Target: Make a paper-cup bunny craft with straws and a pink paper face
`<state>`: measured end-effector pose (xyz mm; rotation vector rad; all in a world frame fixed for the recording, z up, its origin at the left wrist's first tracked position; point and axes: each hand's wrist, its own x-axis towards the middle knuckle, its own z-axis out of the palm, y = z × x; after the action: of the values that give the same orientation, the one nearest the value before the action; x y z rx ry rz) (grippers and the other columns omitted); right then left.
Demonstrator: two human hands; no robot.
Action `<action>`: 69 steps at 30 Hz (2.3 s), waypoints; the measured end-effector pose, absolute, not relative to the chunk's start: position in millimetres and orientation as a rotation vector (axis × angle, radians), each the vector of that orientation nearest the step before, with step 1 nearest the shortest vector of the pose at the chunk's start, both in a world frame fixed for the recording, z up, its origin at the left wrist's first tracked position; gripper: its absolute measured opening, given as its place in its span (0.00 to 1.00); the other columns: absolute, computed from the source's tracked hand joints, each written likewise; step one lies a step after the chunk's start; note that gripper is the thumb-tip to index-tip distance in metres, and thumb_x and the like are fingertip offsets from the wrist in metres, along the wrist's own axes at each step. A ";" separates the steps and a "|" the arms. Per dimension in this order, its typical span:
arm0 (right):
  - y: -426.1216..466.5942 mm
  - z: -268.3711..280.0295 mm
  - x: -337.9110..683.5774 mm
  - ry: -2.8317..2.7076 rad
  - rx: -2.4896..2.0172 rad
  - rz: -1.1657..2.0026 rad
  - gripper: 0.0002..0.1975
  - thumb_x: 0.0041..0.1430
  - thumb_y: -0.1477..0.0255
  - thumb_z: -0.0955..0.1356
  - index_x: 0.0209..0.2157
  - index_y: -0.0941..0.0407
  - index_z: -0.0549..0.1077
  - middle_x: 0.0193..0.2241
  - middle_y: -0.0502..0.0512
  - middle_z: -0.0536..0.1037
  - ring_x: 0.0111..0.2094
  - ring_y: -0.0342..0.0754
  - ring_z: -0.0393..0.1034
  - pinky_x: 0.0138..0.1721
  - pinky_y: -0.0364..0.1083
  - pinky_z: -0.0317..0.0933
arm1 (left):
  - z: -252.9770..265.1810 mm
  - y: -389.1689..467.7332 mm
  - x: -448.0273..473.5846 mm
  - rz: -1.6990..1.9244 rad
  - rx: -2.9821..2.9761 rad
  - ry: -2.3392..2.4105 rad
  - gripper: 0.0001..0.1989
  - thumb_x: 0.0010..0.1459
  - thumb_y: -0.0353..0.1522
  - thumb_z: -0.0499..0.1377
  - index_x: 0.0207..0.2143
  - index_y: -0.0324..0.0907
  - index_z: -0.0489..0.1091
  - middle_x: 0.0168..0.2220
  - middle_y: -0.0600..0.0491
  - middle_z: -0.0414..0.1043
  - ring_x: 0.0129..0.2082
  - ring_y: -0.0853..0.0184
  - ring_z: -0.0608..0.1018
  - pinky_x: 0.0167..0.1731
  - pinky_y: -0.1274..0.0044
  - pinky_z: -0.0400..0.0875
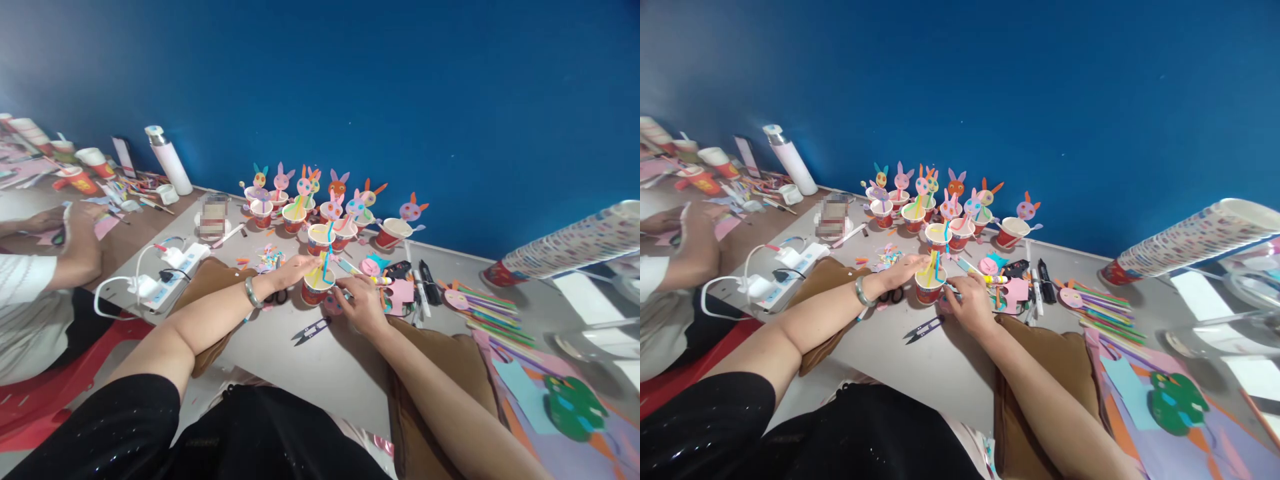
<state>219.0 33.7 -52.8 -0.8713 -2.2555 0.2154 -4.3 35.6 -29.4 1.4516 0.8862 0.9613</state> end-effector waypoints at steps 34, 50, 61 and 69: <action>40.3 -57.1 225.6 -1.898 -0.980 0.589 0.05 0.62 0.69 0.67 0.34 0.54 0.74 0.34 0.55 0.82 0.37 0.51 0.78 0.39 0.48 0.72 | -30.5 28.2 -1.7 1.085 1.452 1.166 0.09 0.62 0.32 0.54 0.43 0.38 0.68 0.27 0.57 0.67 0.29 0.72 0.71 0.32 0.79 0.68; 30.6 -48.1 228.3 -1.901 -0.848 0.575 0.04 0.65 0.71 0.66 0.37 0.52 0.74 0.39 0.57 0.83 0.42 0.52 0.79 0.44 0.51 0.72 | -28.5 24.9 -0.1 1.052 1.267 1.064 0.11 0.66 0.38 0.54 0.45 0.39 0.67 0.28 0.56 0.65 0.28 0.72 0.70 0.33 0.77 0.68; 27.6 -47.3 225.3 -1.934 -0.844 0.458 0.03 0.63 0.73 0.67 0.35 0.52 0.74 0.39 0.58 0.83 0.40 0.52 0.79 0.42 0.50 0.73 | -21.7 22.6 1.1 0.993 1.413 1.079 0.19 0.66 0.43 0.54 0.49 0.39 0.71 0.49 0.46 0.74 0.49 0.64 0.74 0.51 0.72 0.69; 23.7 -53.1 223.2 -2.011 -0.864 0.533 0.04 0.63 0.73 0.67 0.36 0.52 0.75 0.38 0.58 0.83 0.40 0.53 0.80 0.44 0.52 0.74 | -30.2 23.4 -2.4 1.050 1.439 0.997 0.23 0.56 0.36 0.66 0.54 0.41 0.72 0.54 0.43 0.71 0.53 0.59 0.74 0.51 0.71 0.70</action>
<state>223.2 23.7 -53.1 -0.8640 -2.0112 0.5328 -2.4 23.4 -30.2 1.4392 0.9973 1.0503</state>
